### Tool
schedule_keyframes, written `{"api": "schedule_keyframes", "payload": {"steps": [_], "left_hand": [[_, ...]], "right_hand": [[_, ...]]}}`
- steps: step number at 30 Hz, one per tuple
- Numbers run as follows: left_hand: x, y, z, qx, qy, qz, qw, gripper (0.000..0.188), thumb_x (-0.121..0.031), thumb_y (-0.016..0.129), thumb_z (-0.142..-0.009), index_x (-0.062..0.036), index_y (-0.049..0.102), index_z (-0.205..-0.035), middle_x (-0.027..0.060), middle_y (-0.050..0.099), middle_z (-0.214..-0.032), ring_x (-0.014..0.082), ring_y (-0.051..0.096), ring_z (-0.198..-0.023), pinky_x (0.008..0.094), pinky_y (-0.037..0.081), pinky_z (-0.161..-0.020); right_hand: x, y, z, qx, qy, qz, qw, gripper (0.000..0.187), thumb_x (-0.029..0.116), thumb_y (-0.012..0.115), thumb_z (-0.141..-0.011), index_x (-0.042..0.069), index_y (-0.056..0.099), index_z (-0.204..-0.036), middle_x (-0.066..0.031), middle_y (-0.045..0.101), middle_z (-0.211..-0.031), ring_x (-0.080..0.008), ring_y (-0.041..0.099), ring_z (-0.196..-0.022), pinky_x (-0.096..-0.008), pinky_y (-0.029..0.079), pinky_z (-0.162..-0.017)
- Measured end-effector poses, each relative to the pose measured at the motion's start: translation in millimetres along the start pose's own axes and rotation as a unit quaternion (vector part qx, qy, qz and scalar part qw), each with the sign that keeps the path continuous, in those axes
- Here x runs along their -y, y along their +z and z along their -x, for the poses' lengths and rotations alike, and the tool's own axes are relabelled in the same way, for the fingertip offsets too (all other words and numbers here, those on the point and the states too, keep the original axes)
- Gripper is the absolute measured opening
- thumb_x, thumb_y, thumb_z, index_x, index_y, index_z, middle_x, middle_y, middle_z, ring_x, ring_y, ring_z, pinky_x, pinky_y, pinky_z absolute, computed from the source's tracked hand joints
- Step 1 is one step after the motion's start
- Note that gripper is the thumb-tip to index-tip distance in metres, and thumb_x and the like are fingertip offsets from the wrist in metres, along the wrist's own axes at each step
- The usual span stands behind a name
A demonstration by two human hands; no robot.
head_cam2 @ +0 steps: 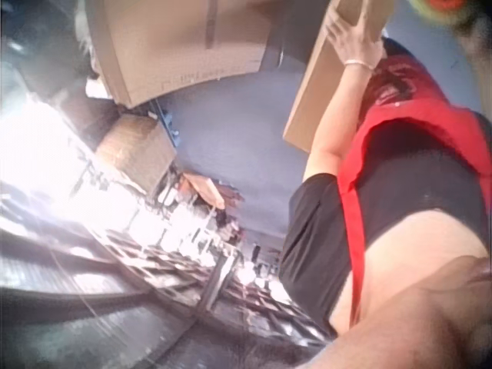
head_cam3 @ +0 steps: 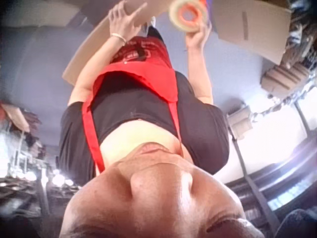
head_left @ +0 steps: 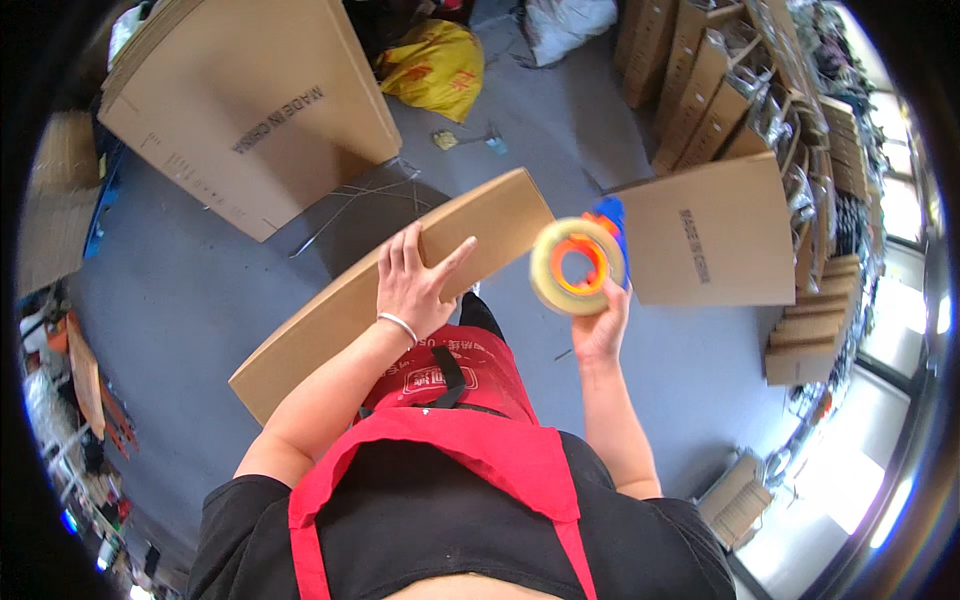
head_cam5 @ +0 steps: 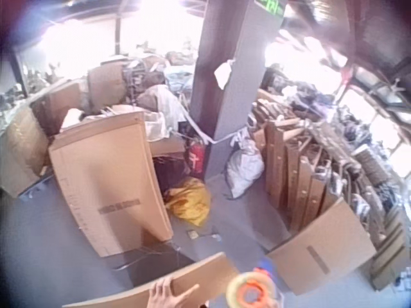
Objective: The person assembles flat cardboard sheets into boxes by folding and sealing them with a tape dispenser. The person repeatedly picks up sheets, folds them into box shapes, and applies tape to secure the seams. Finished boxes are placed on a nearby stack.
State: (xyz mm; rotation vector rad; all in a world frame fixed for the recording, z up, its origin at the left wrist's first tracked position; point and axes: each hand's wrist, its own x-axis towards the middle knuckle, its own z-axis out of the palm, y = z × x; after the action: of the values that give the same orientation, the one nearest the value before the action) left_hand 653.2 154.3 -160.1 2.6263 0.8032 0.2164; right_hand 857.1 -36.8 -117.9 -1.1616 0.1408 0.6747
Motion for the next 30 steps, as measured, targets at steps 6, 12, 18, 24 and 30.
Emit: {"api": "schedule_keyframes", "payload": {"steps": [6, 12, 18, 24, 30], "left_hand": [[2.3, 1.5, -3.0, 0.013, 0.023, 0.031, 0.999, 0.088, -0.018, 0.087, -0.066, -0.0402, 0.058, -0.146, 0.0235, 0.035, -0.156, 0.0435, 0.032, -0.147, 0.0557, 0.024, -0.122], [-9.7, 11.9, -40.2, -0.048, 0.163, 0.057, 0.984, 0.041, -0.021, 0.079, -0.082, -0.0066, 0.073, -0.120, 0.0144, 0.065, -0.126, 0.0345, 0.055, -0.130, 0.0470, 0.042, -0.111], [-19.7, 35.2, -95.4, -0.028, 0.110, 0.295, 0.949, 0.020, -0.020, 0.070, -0.097, -0.0022, 0.075, -0.090, 0.0150, 0.070, -0.092, 0.0331, 0.067, -0.088, 0.0376, 0.055, -0.076], [-13.1, 10.8, -89.2, 0.345, -0.160, 0.731, 0.567, 0.036, -0.032, 0.068, -0.104, 0.0018, 0.076, -0.096, 0.0053, 0.070, -0.084, 0.0126, 0.065, -0.080, 0.0298, 0.053, -0.071], [8.1, 15.3, -98.7, 0.357, -0.176, 0.754, 0.522, 0.018, -0.014, 0.074, -0.098, 0.0033, 0.076, -0.101, 0.0053, 0.073, -0.086, 0.0109, 0.068, -0.078, 0.0243, 0.057, -0.074]], "right_hand": [[-64.3, -0.5, 35.3, -0.153, 0.042, -0.134, 0.978, 0.055, 0.013, 0.065, -0.088, 0.008, 0.050, -0.141, -0.0100, 0.060, -0.133, -0.0256, 0.060, -0.126, -0.0486, 0.052, -0.108], [-57.1, 20.7, 26.8, -0.159, 0.038, -0.096, 0.982, 0.051, 0.015, 0.065, -0.092, 0.015, 0.046, -0.140, -0.0044, 0.056, -0.141, -0.0229, 0.056, -0.131, -0.0429, 0.045, -0.114], [-40.8, -4.3, 59.2, -0.023, -0.055, 0.203, 0.977, 0.071, 0.005, 0.073, -0.085, 0.008, 0.039, -0.148, -0.0128, 0.047, -0.137, -0.0228, 0.051, -0.130, -0.0355, 0.045, -0.110], [-19.3, -10.9, 89.9, 0.199, -0.237, 0.514, 0.800, 0.074, -0.003, 0.079, -0.069, 0.013, 0.047, -0.134, -0.0128, 0.050, -0.113, -0.0240, 0.060, -0.102, -0.0325, 0.055, -0.081], [-1.7, 17.3, 65.5, 0.254, -0.310, 0.562, 0.724, 0.073, -0.001, 0.084, -0.067, 0.015, 0.055, -0.132, -0.0142, 0.062, -0.107, -0.0266, 0.063, -0.090, -0.0332, 0.055, -0.072]]}}
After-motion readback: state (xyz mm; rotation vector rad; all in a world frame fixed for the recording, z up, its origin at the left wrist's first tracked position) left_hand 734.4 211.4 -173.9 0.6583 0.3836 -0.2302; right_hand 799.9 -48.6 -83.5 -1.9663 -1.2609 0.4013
